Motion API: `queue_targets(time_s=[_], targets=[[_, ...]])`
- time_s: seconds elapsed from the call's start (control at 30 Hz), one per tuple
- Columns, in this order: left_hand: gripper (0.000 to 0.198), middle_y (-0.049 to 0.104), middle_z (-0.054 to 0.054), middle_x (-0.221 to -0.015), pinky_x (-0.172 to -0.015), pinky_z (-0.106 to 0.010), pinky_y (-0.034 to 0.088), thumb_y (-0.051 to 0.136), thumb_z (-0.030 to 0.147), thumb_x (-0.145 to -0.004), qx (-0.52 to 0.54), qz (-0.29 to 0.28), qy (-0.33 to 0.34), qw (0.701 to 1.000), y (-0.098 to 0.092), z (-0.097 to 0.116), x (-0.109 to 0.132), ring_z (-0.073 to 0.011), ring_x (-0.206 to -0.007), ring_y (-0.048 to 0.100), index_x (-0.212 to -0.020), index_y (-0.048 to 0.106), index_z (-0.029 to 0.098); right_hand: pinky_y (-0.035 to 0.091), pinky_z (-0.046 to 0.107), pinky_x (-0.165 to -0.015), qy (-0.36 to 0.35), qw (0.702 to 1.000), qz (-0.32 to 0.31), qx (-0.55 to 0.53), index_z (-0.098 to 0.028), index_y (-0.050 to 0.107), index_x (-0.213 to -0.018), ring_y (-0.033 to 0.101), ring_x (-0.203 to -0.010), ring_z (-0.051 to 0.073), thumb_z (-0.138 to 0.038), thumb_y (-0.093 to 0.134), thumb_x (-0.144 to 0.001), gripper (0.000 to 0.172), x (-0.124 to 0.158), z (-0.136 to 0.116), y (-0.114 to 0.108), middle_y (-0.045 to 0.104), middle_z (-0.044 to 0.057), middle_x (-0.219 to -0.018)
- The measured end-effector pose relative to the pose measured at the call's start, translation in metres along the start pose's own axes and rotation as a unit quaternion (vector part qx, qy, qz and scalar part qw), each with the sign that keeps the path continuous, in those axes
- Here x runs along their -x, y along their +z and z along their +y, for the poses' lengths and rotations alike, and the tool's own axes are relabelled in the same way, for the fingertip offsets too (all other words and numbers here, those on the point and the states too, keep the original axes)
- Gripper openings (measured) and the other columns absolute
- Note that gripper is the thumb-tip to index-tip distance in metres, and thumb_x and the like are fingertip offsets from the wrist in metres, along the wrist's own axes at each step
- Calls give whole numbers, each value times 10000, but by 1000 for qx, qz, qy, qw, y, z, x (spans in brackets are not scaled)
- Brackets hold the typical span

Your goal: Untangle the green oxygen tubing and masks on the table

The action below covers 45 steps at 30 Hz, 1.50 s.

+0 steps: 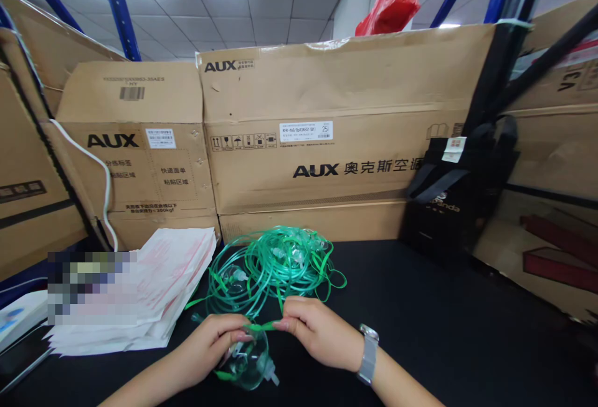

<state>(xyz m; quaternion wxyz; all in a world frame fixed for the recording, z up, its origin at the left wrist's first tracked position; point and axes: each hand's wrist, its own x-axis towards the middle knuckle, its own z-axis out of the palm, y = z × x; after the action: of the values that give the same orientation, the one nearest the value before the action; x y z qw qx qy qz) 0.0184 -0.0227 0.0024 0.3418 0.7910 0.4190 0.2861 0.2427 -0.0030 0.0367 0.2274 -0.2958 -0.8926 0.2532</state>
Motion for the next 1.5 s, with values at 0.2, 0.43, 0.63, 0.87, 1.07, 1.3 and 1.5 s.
queue_targets(time_s=[0.2, 0.43, 0.63, 0.87, 1.07, 1.3, 1.5], targets=[[246, 423, 53, -532, -449, -188, 293, 475, 324, -805, 115, 17, -73, 991, 2, -3, -1, -93, -473, 368, -675, 607, 162, 371, 219, -578, 11, 1000, 16, 19, -189, 385, -640, 408, -607, 102, -378, 320, -914, 339, 2, 7, -7, 408, -26, -647], [253, 375, 73, -464, -414, -190, 261, 494, 361, -778, 157, 10, -92, 983, 5, -8, -4, -81, -415, 326, -703, 610, 148, 366, 216, -568, 16, 999, 30, 40, -195, 346, -625, 399, -594, 102, -391, 322, -912, 348, 1, 11, -11, 396, -28, -639], [258, 374, 83, -434, -383, -187, 227, 526, 387, -746, 179, 7, -109, 978, 7, -6, -3, -65, -377, 302, -688, 606, 148, 372, 220, -586, 26, 997, 35, 64, -199, 347, -632, 424, -601, 108, -382, 327, -911, 334, 1, 17, -12, 417, -22, -652], [371, 370, 111, -331, -294, -174, 155, 479, 498, -736, 193, 62, -140, 969, -11, -16, -9, -52, -256, 266, -790, 566, 141, 386, 239, -607, 84, 983, 112, 122, -197, 392, -643, 448, -617, 124, -399, 271, -918, 362, 5, 42, -30, 437, -9, -649], [375, 453, 95, -395, -250, -155, 207, 428, 530, -740, 190, 86, -157, 965, -2, -12, -12, -54, -242, 327, -789, 489, 164, 382, 218, -579, 78, 985, 34, 148, -202, 512, -772, 513, -615, 117, -397, 415, -874, 241, 2, 30, -16, 527, -14, -713], [294, 458, 77, -437, -317, -172, 284, 505, 458, -742, 136, 100, -141, 976, 10, -10, -5, -71, -318, 401, -669, 479, 175, 359, 206, -553, 93, 979, 71, 168, -214, 535, -909, 527, -610, 119, -474, 385, -866, 303, -2, 5, 1, 558, -10, -724], [247, 416, 69, -488, -445, -206, 315, 472, 380, -804, 5, 105, -68, 992, 14, 0, 2, -95, -440, 426, -678, 510, 171, 301, 213, -518, 26, 969, -29, 244, -175, 558, -669, 545, -573, 120, -411, 384, -883, 363, -2, 0, 19, 590, 6, -638]])
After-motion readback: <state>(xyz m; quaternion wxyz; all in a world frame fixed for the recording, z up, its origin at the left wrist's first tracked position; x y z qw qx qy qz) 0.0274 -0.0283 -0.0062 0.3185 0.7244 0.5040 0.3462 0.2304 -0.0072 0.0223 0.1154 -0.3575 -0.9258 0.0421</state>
